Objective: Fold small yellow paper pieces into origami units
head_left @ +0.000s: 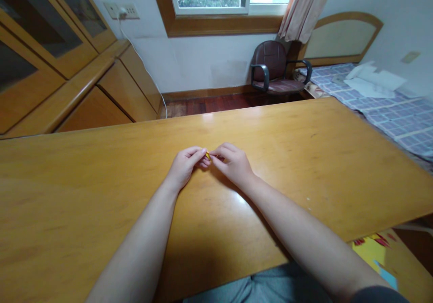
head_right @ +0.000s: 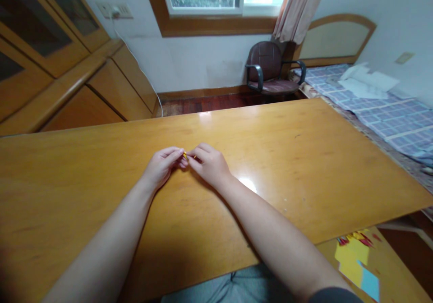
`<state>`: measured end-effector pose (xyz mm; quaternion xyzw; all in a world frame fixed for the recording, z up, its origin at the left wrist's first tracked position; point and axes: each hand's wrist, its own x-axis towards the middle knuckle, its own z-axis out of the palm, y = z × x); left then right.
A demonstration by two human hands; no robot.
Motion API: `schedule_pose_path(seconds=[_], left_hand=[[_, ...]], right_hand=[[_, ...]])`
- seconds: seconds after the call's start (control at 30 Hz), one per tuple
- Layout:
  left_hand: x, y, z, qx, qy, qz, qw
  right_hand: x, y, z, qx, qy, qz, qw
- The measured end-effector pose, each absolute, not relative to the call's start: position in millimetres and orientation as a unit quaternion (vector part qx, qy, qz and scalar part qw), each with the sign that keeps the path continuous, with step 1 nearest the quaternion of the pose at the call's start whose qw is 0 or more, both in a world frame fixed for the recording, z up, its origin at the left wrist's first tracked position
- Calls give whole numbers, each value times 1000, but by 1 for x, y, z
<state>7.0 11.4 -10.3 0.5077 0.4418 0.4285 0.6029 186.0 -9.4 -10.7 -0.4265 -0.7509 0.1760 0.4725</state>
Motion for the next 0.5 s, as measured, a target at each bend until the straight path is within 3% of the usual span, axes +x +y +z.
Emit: schedule_pose_path(seconds=[0.5], left_hand=[[8, 10, -8, 495, 446, 436, 605]], right_hand=[[187, -6, -14, -418, -753, 182, 475]])
